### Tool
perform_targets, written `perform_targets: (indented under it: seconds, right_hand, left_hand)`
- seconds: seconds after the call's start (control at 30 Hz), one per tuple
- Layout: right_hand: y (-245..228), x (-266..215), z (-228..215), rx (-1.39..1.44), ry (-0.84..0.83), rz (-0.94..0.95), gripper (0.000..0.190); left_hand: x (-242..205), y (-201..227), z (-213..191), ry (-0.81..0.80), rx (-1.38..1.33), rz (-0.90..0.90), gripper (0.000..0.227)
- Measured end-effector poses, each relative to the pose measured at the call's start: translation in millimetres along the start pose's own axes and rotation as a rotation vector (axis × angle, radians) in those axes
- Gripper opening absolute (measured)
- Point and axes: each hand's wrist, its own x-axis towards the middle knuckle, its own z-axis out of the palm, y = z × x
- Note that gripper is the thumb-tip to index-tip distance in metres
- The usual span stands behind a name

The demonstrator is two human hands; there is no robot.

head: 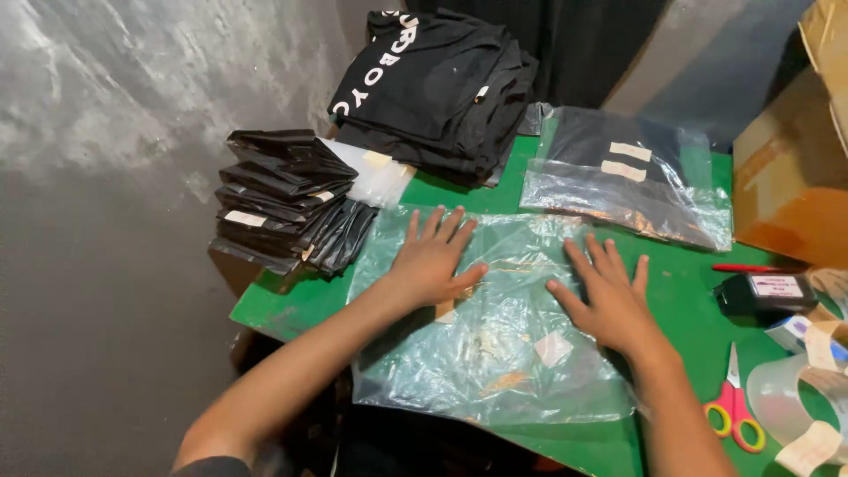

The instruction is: Folding black t-shirts and placing them into clear plastic packaging bags

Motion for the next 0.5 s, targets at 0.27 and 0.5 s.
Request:
perform_targets:
  seconds: [0.27,0.5]
  right_hand:
    - [-8,0,-2,0.177,0.140,-0.004,0.065]
    - [3,22,-24,0.225,0.449,-0.099,0.040]
  left_hand:
    - [46,-1,30,-0.036,0.022,0.198,0.077]
    - [51,-8,29,0.157,-0.249,0.233,0.056]
